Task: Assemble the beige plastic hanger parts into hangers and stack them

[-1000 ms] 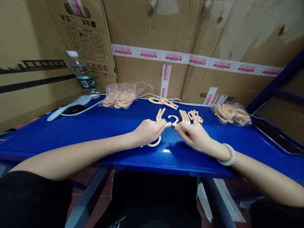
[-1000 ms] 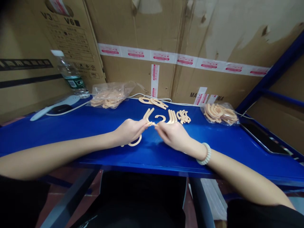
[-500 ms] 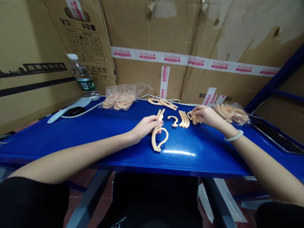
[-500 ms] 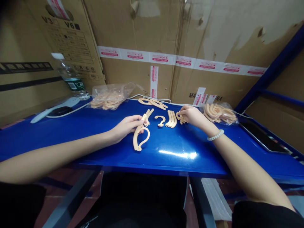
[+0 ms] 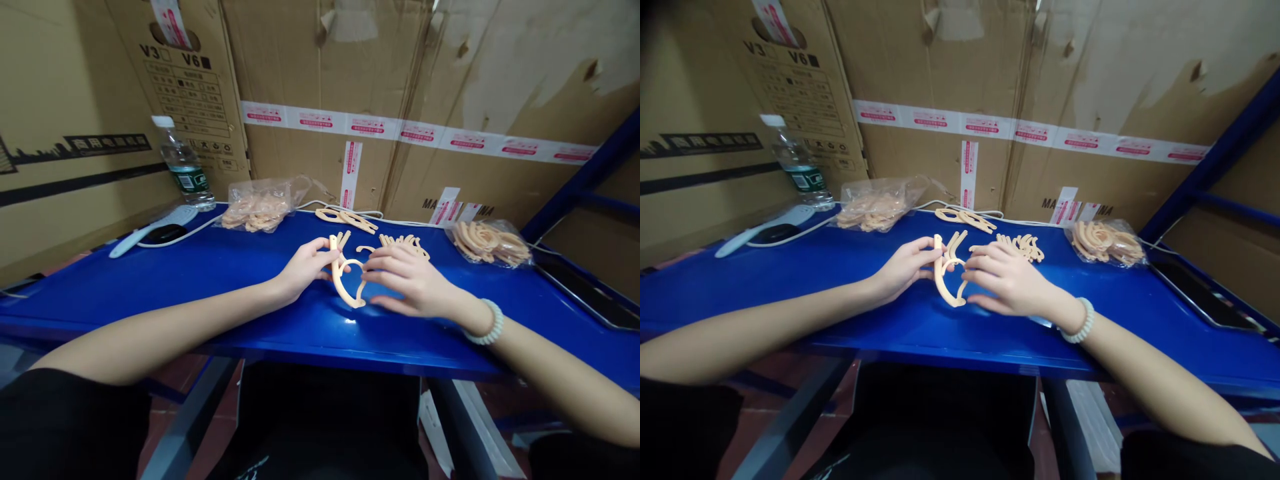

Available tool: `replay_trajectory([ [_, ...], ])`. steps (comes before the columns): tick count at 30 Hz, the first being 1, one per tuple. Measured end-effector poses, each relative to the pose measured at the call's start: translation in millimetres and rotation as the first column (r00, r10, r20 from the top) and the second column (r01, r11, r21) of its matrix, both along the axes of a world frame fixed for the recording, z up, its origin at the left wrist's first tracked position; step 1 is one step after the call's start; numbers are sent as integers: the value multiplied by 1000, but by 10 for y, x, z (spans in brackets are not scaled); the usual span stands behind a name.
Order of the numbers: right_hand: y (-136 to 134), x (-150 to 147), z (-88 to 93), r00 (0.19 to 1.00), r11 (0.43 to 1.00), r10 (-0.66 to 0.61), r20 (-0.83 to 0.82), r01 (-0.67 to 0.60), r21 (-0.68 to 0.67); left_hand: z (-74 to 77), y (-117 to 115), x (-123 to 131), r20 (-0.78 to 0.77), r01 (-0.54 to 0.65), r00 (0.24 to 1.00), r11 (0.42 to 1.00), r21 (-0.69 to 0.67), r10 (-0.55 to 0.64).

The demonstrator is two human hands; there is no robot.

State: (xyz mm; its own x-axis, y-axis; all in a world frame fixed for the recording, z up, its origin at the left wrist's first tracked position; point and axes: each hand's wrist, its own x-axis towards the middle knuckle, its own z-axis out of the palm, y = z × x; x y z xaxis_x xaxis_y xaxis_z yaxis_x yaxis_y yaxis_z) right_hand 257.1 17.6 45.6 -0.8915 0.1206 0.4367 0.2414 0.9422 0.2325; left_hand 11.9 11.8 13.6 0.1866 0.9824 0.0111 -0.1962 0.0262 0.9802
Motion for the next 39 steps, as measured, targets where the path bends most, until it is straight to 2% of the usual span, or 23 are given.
replay_trajectory([
  [3,-75,-81,-119,993,993,-16,118,2,119,-20,0,-9,21,24,999,1000,-8,-24],
  [8,-79,-89,-229,993,971,-46,106,19,239,-69,14,-17,10,57,998,998,29,-57],
  [11,-88,-101,-204,995,976,-53,79,35,213,-104,22,-30,-20,0,1000,989,147,3],
  [13,-78,-100,-188,996,979,-76,54,64,196,-104,18,-54,-82,-76,991,943,324,109],
  [14,-69,-96,-186,995,979,-91,39,82,188,-94,12,-71,-137,-106,973,889,446,184],
  [16,-52,-90,-197,993,979,-120,8,117,165,-59,-7,-111,-262,-81,896,710,700,360],
  [18,-48,-91,-218,989,980,-144,-19,145,139,-26,-30,-146,-374,106,799,501,859,472],
  [20,-64,-104,-239,988,980,-149,-29,152,128,-20,-48,-162,-495,367,724,339,866,481],
  [21,-77,-113,-247,989,980,-146,-31,149,131,-30,-54,-160,-555,476,687,286,832,469],
  [22,-92,-123,-253,989,980,-141,-33,144,139,-44,-59,-154,-609,558,647,258,788,459],
  [24,-122,-142,-260,991,978,-130,-30,133,163,-78,-63,-136,-675,640,572,261,723,466],
  [26,-146,-154,-262,991,973,-130,-26,132,187,-99,-61,-121,-707,669,517,287,686,482],
  [28,-161,-159,-262,991,969,-131,-34,135,208,-104,-54,-115,-720,689,484,291,664,497],
  [32,-178,-157,-259,991,974,-118,-65,129,186,-126,-18,-111,-738,742,432,261,618,519],
  [36,-167,-157,-261,986,992,-125,-113,121,-37,-167,21,-96,-762,762,409,271,588,502],
  [39,-141,-159,-260,979,966,-111,-173,65,-249,-139,15,-95,-751,750,425,268,605,505],
])
